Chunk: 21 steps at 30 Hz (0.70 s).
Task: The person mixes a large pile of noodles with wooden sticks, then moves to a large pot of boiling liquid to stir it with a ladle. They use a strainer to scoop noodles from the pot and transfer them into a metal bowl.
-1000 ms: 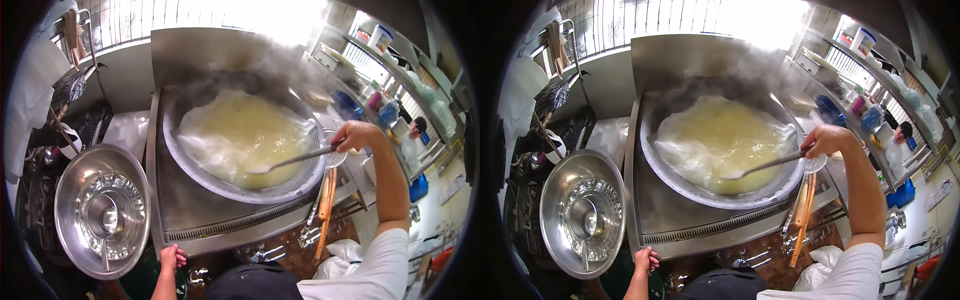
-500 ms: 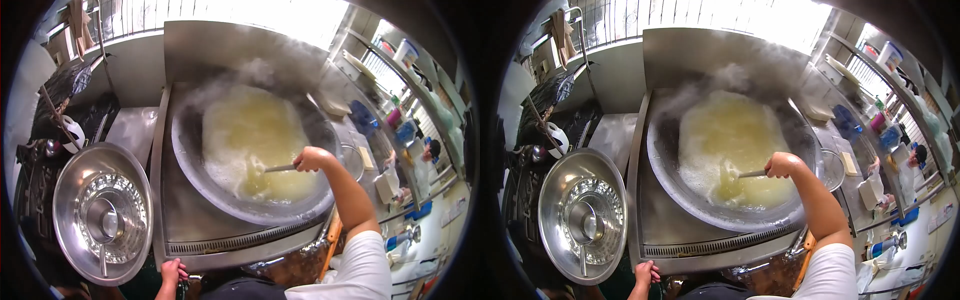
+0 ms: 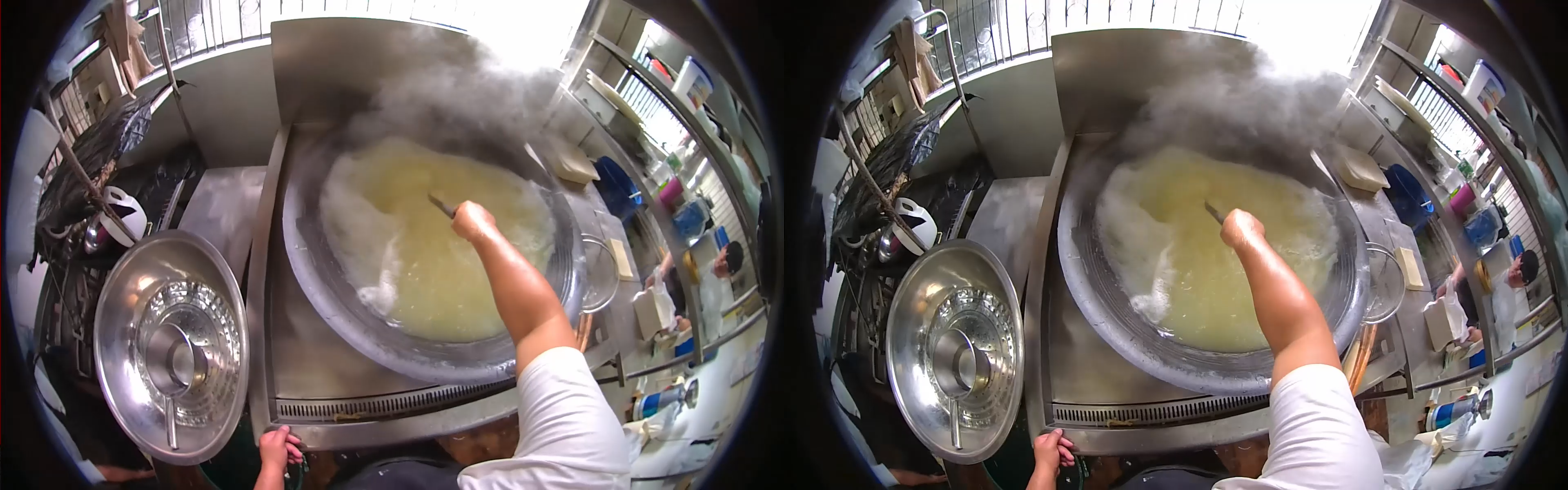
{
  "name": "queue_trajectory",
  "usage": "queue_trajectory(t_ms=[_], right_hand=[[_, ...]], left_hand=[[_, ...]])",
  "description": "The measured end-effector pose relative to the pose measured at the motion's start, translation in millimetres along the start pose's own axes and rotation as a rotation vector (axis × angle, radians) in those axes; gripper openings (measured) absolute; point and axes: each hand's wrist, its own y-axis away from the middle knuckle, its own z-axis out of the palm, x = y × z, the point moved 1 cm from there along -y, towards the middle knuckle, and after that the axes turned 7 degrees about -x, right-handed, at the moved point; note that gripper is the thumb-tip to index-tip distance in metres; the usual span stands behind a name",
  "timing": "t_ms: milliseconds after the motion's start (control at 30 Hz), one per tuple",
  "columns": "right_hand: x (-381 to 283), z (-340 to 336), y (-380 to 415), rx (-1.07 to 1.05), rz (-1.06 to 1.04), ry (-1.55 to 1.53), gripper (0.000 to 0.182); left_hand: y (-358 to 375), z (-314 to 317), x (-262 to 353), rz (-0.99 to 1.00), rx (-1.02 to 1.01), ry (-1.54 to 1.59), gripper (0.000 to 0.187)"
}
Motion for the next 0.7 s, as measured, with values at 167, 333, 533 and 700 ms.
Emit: queue_trajectory(t_ms=[167,333,533,700], right_hand=[[22.8,-42.6,109.3,-0.120,-0.098,-0.113,0.030],[79.9,-110.5,200.9,-0.144,-0.149,-0.209,0.038],[113.2,-180.7,317.7,-0.237,-0.148,-0.136,0.039],[120.7,-175.8,340.5,-0.445,-0.073,-0.234,0.038]], left_hand=[[1.1,1.8,5.5,0.019,-0.039,-0.024,0.042],[-2.3,0.7,5.3,0.059,-0.102,-0.040,0.040],[-9.6,-2.0,3.2,0.070,-0.162,-0.062,0.037],[-5.6,0.9,5.8,0.064,-0.164,-0.069,0.036]])
